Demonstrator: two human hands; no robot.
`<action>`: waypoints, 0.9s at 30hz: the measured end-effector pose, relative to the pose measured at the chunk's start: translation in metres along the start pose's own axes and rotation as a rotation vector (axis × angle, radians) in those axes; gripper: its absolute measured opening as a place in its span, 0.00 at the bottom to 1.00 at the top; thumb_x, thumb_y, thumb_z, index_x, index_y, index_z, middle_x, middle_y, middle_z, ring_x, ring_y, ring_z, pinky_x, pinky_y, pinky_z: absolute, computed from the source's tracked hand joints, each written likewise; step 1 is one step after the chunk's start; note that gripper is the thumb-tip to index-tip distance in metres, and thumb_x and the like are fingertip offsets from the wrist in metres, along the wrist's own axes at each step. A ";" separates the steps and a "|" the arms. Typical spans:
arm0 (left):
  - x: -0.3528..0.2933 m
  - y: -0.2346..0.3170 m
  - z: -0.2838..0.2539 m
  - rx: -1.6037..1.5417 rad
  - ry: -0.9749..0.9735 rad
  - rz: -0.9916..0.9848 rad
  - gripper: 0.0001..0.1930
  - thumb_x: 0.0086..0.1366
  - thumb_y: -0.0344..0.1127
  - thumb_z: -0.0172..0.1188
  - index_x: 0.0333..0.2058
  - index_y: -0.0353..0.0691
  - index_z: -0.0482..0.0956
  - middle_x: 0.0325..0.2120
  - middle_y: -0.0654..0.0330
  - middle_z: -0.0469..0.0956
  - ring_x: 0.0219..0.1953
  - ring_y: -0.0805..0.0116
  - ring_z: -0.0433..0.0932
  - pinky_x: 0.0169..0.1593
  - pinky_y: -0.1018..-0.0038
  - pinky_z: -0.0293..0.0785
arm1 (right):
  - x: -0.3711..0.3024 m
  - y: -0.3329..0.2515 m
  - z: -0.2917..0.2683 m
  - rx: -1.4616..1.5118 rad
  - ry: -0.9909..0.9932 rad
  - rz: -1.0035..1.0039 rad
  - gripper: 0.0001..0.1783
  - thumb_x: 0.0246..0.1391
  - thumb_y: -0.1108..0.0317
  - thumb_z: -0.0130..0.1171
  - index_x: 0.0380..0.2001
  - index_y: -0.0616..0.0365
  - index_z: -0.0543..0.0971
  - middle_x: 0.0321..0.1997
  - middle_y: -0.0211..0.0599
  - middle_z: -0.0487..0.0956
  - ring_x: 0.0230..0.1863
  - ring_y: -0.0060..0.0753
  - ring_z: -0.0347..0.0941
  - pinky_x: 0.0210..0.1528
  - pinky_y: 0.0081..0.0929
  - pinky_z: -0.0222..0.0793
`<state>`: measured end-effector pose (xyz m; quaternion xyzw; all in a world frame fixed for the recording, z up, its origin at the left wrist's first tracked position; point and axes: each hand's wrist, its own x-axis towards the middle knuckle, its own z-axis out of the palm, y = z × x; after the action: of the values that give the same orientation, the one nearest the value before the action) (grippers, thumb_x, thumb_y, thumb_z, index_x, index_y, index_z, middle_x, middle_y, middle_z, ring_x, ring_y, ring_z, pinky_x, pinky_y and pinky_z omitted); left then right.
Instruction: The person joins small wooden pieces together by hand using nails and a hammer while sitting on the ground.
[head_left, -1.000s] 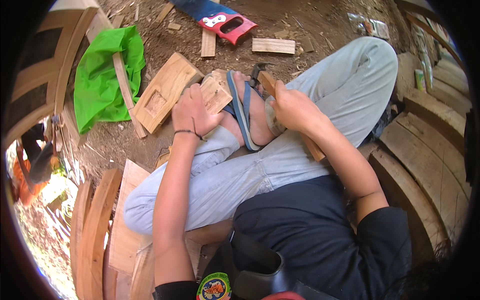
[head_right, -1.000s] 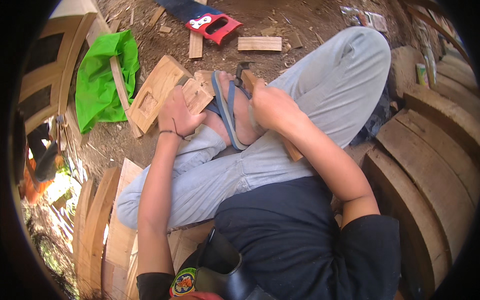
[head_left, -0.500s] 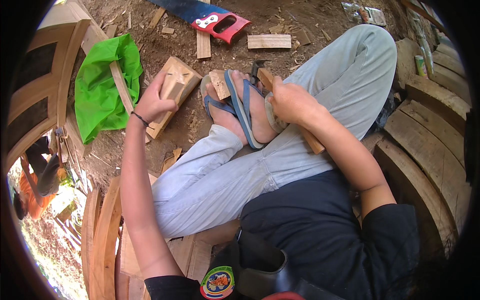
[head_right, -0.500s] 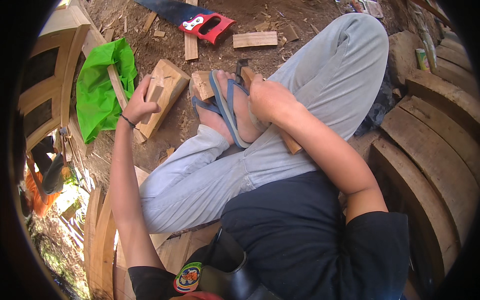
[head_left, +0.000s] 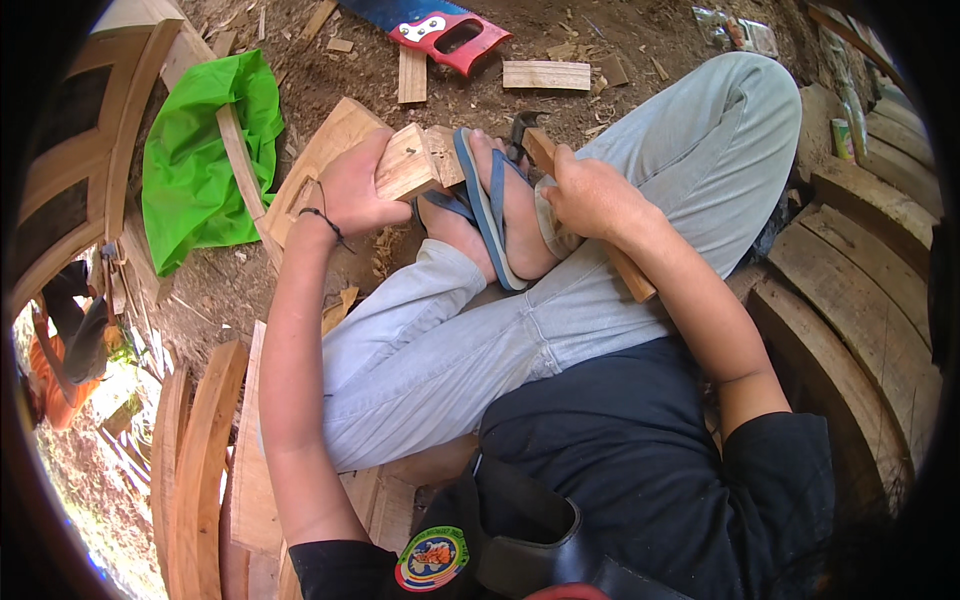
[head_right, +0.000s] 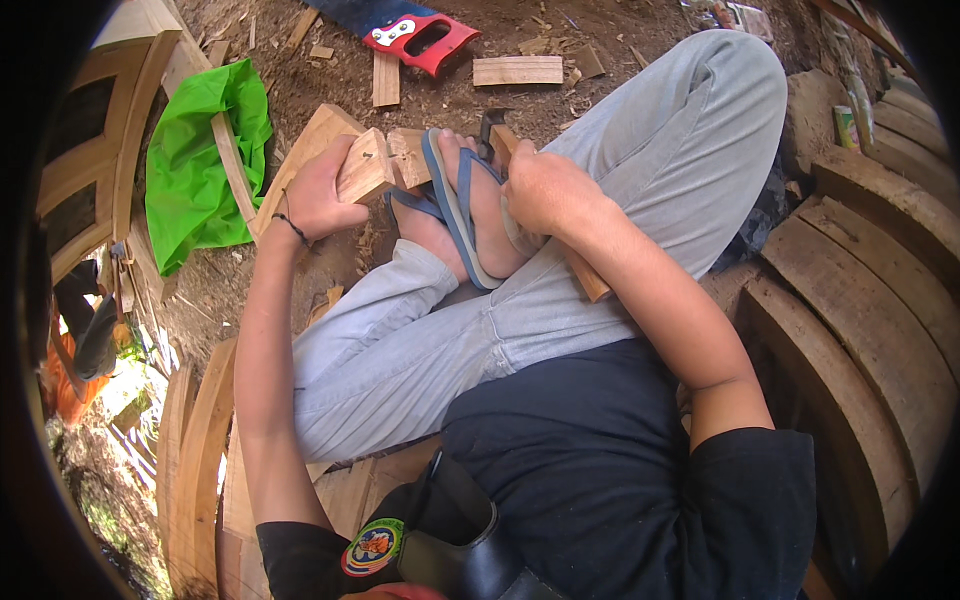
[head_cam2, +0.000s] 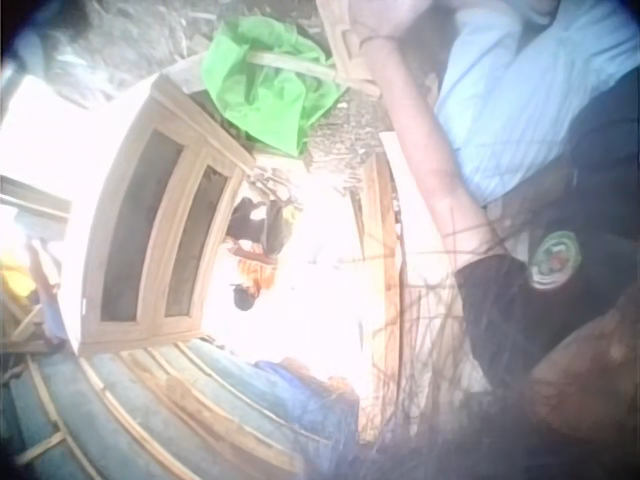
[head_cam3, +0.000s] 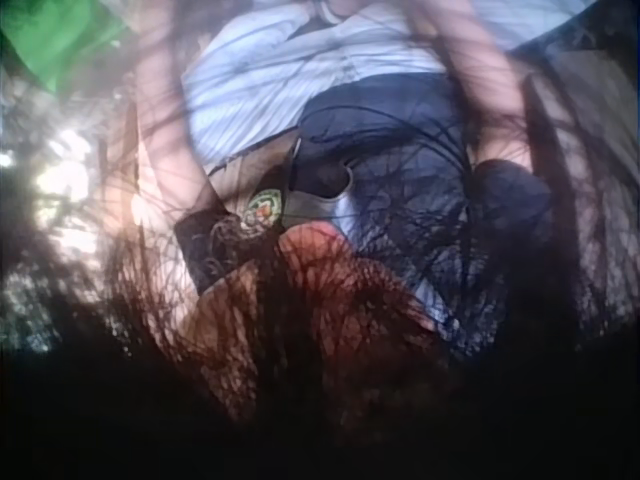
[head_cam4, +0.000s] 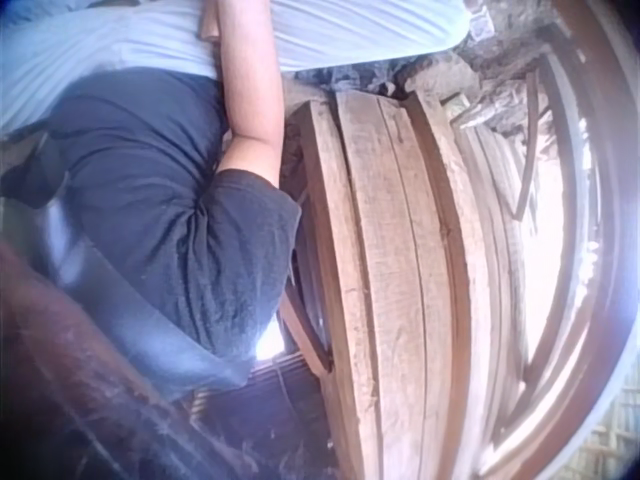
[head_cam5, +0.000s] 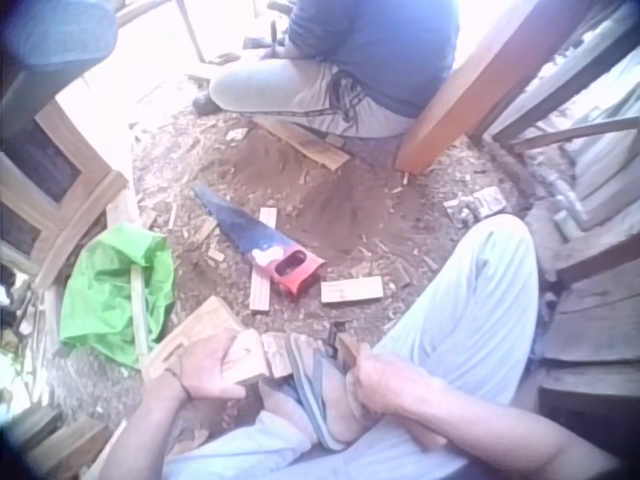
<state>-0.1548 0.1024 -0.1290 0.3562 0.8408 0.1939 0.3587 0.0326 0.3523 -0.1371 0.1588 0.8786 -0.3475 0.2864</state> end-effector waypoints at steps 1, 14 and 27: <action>0.001 0.002 0.000 0.000 -0.006 -0.017 0.41 0.36 0.43 0.67 0.53 0.37 0.69 0.39 0.44 0.78 0.43 0.45 0.79 0.48 0.61 0.74 | 0.000 0.000 0.000 0.002 0.000 0.004 0.21 0.58 0.65 0.57 0.42 0.75 0.66 0.32 0.70 0.79 0.41 0.70 0.76 0.43 0.55 0.71; 0.005 0.004 0.003 0.021 -0.004 -0.037 0.38 0.36 0.45 0.67 0.51 0.38 0.72 0.37 0.42 0.80 0.42 0.43 0.80 0.46 0.59 0.76 | -0.001 0.000 -0.001 0.012 -0.017 0.016 0.22 0.59 0.65 0.57 0.45 0.75 0.66 0.33 0.71 0.78 0.42 0.70 0.76 0.44 0.56 0.70; 0.007 0.005 0.002 0.081 -0.024 -0.044 0.40 0.36 0.45 0.68 0.53 0.38 0.70 0.38 0.41 0.80 0.43 0.43 0.80 0.48 0.60 0.76 | -0.002 -0.002 -0.004 0.004 -0.024 0.018 0.22 0.59 0.64 0.57 0.45 0.74 0.66 0.33 0.71 0.79 0.42 0.70 0.76 0.45 0.56 0.70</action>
<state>-0.1541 0.1116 -0.1309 0.3541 0.8512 0.1475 0.3581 0.0317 0.3531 -0.1326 0.1631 0.8730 -0.3485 0.2998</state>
